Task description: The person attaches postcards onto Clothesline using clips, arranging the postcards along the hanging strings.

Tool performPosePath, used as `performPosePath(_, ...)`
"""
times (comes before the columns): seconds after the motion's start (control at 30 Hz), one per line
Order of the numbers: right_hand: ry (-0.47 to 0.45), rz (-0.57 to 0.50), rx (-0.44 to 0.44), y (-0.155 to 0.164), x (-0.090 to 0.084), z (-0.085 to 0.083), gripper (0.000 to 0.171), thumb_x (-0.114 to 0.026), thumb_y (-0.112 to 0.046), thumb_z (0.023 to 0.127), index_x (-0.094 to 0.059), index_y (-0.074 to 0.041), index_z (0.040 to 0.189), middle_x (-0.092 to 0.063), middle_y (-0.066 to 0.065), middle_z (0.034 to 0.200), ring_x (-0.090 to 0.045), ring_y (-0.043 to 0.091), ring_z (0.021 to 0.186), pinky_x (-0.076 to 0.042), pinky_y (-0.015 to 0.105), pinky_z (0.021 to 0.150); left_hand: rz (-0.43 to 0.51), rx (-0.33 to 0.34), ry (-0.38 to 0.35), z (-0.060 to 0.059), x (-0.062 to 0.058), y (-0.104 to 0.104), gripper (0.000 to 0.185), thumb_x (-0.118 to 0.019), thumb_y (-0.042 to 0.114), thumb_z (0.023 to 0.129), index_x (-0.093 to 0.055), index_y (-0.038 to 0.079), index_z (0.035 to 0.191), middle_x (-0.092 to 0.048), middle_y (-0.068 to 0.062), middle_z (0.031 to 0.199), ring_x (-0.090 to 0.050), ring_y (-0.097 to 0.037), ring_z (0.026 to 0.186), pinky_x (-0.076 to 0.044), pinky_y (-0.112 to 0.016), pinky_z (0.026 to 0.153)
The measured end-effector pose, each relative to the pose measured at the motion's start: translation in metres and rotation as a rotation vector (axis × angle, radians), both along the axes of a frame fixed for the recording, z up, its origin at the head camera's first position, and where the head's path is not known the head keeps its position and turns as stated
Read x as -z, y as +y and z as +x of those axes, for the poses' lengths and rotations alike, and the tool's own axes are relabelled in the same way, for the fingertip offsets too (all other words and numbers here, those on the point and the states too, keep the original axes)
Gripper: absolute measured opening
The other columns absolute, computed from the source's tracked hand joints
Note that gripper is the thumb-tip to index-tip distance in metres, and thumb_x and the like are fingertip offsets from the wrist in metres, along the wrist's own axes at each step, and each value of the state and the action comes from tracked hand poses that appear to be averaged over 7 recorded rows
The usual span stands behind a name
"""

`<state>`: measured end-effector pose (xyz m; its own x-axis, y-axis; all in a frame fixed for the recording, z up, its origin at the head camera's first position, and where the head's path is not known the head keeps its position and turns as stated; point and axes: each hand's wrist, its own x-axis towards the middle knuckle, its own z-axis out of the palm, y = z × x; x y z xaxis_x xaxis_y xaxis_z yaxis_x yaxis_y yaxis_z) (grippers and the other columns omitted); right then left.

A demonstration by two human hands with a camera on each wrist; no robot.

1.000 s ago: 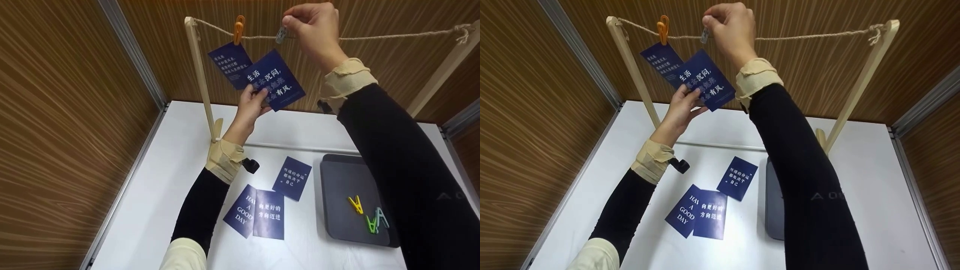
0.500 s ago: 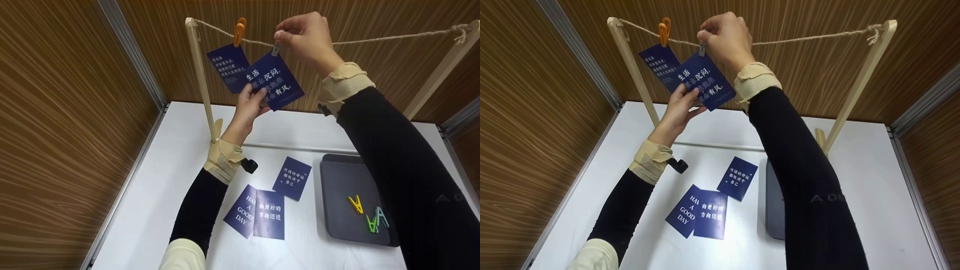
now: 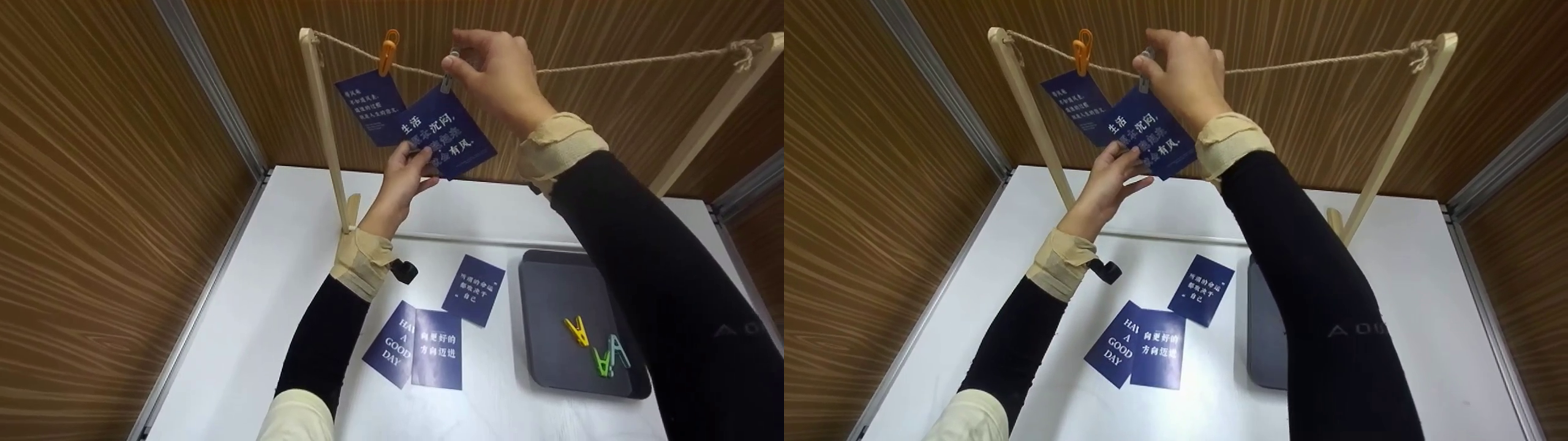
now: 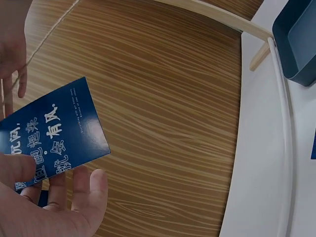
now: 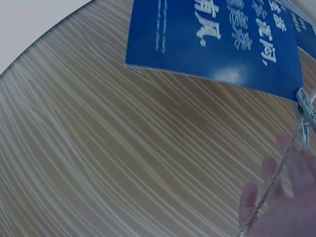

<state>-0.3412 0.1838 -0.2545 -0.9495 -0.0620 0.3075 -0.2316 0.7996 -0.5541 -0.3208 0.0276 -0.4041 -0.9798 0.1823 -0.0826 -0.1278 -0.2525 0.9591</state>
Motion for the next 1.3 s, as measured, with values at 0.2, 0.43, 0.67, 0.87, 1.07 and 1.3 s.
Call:
performPosePath(0.2,0.224,0.117,0.01,0.018,-0.001,0.02,0.055,-0.065,-0.044,0.094,-0.05,-0.03,0.146,-0.047,-0.009,0.151,-0.027,0.016,0.146,-0.017,0.035,0.119,-0.074,0.055,0.013,0.012,0.001,-0.019,0.036,-0.055,0.018,0.103,-0.052,0.01,0.138,-0.063,-0.01,0.129,-0.061,-0.027,0.117,-0.053,-0.043,0.096)
performPosePath(0.43,0.44,0.188,-0.097,0.077,0.02,0.06,0.04,-0.072,-0.026,0.089,-0.065,-0.016,0.127,-0.047,0.007,0.152,-0.027,0.03,0.146,-0.016,0.049,0.119,-0.237,0.105,0.216,0.038,0.01,-0.043,0.035,-0.057,0.017,0.101,-0.053,0.01,0.136,-0.065,-0.011,0.126,-0.062,-0.024,0.112,-0.052,-0.048,0.096)
performPosePath(0.67,0.081,0.394,-0.263,0.145,0.098,0.133,0.018,-0.072,-0.011,0.085,-0.073,-0.009,0.103,-0.069,0.013,0.117,-0.063,0.037,0.107,-0.05,0.059,0.087,-0.641,0.263,0.376,0.082,0.055,-0.061,0.04,-0.061,0.019,0.099,-0.053,0.01,0.137,-0.065,-0.013,0.124,-0.064,-0.027,0.11,-0.052,-0.041,0.095)
performPosePath(0.87,-0.237,0.512,-0.281,0.196,0.185,0.19,0.032,-0.074,-0.017,0.084,-0.071,-0.007,0.113,-0.073,0.014,0.108,-0.069,0.038,0.096,-0.055,0.058,0.074,-0.946,0.369,0.364,0.127,0.094,-0.059,0.051,-0.062,0.03,0.097,-0.05,0.011,0.143,-0.063,-0.015,0.128,-0.062,-0.034,0.112,-0.051,-0.05,0.094)
performPosePath(1.07,-0.278,0.516,-0.21,0.222,0.227,0.221,0.026,-0.074,-0.023,0.085,-0.072,-0.009,0.107,-0.072,0.009,0.096,-0.068,0.033,0.085,-0.054,0.054,0.064,-1.124,0.398,0.376,0.158,0.109,-0.047,0.053,-0.065,0.033,0.094,-0.055,0.008,0.14,-0.064,-0.017,0.124,-0.061,-0.034,0.11,-0.051,-0.053,0.092)
performPosePath(1.3,-0.331,0.488,-0.185,0.228,0.238,0.241,0.04,-0.074,-0.031,0.088,-0.07,-0.006,0.118,-0.068,0.024,0.112,-0.067,0.042,0.095,-0.054,0.061,0.074,-1.336,0.468,0.387,0.177,0.117,-0.025,0.061,-0.068,0.042,0.092,-0.055,0.008,0.141,-0.059,-0.018,0.128,-0.057,-0.036,0.113,-0.053,-0.053,0.087)
